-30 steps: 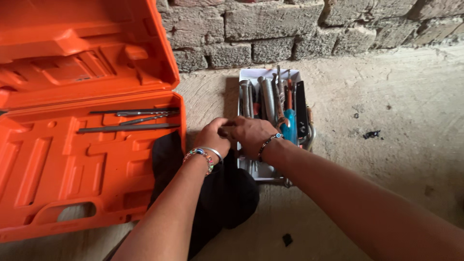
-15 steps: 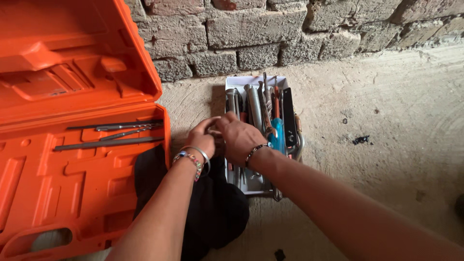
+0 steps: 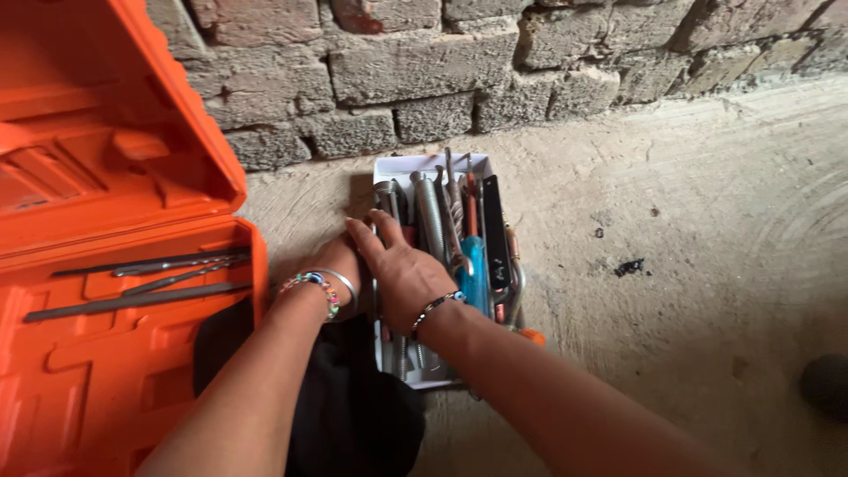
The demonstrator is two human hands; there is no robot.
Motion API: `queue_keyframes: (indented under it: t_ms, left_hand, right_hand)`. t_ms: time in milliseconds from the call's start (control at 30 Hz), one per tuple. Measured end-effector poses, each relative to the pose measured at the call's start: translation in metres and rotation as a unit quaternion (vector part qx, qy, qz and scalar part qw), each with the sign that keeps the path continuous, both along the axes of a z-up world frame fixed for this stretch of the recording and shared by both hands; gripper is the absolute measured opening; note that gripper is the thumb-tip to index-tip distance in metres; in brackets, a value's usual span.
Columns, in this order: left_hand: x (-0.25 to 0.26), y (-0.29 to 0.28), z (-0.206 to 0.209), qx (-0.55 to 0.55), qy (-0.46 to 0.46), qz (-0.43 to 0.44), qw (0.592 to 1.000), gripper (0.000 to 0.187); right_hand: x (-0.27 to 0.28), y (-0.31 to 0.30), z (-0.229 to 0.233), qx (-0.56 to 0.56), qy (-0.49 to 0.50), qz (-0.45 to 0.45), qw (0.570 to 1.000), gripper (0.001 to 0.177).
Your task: The person wipes metal drill bits with a black cloth and places them into an orange toolbox. The person also picks up and wipes a metal screw from a white tray and places it into the toolbox.
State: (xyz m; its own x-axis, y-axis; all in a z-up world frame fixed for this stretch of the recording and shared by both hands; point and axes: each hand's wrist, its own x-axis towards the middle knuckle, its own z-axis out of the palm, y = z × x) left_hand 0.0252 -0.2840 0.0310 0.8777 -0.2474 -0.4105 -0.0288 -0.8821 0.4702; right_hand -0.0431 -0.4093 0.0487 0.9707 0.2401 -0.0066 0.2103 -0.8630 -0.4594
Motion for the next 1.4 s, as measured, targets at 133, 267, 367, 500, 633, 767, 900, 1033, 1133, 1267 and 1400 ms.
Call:
queue_keyframes:
  t_ms: [133,267,367,500,633,767,900,1033,1133,1267,1400]
  left_hand:
    - [0.005,-0.001,-0.014,-0.151,-0.035,0.029,0.988,0.053]
    - [0.016,-0.005,-0.028,-0.161,-0.073,0.051,0.983,0.049]
    - [0.025,-0.010,-0.035,-0.065,-0.055,0.048,0.995,0.076]
    - [0.033,-0.007,-0.047,-0.153,-0.046,0.052,0.986,0.075]
    - [0.044,-0.010,-0.066,-0.231,-0.021,0.079,0.970,0.076]
    - [0.054,-0.008,-0.078,-0.206,-0.023,0.087,0.974,0.067]
    - [0.050,-0.007,-0.070,-0.270,-0.067,0.053,0.959,0.054]
    - [0.034,-0.007,-0.038,-0.107,-0.089,-0.008,0.990,0.046]
    - [0.025,-0.004,-0.018,0.055,-0.075,-0.037,0.995,0.050]
    - [0.033,-0.007,-0.029,0.084,-0.078,-0.031,0.993,0.055]
    - [0.060,-0.012,-0.068,-0.089,-0.126,-0.001,0.988,0.042]
  right_hand:
    - [0.001,-0.001,0.004,0.012,0.017,-0.019,1.000,0.110]
    - [0.000,-0.008,0.002,0.097,0.019,-0.061,0.993,0.109]
    - [-0.002,-0.014,-0.003,0.168,-0.093,-0.057,0.980,0.106]
    - [0.007,-0.014,-0.009,0.175,-0.034,-0.127,0.976,0.102]
    - [0.018,-0.015,-0.018,0.163,-0.014,-0.187,0.969,0.094]
    - [0.025,-0.011,-0.024,0.155,-0.044,-0.221,0.962,0.079]
    - [0.025,-0.006,-0.023,0.141,-0.024,-0.241,0.960,0.071]
    - [0.024,-0.004,-0.017,0.129,0.005,-0.251,0.959,0.067]
    - [0.025,-0.002,-0.013,0.115,0.014,-0.251,0.961,0.061]
    - [0.029,-0.001,-0.008,0.067,-0.005,-0.232,0.970,0.043]
    - [0.041,-0.012,-0.002,-0.008,0.035,-0.177,0.983,0.051]
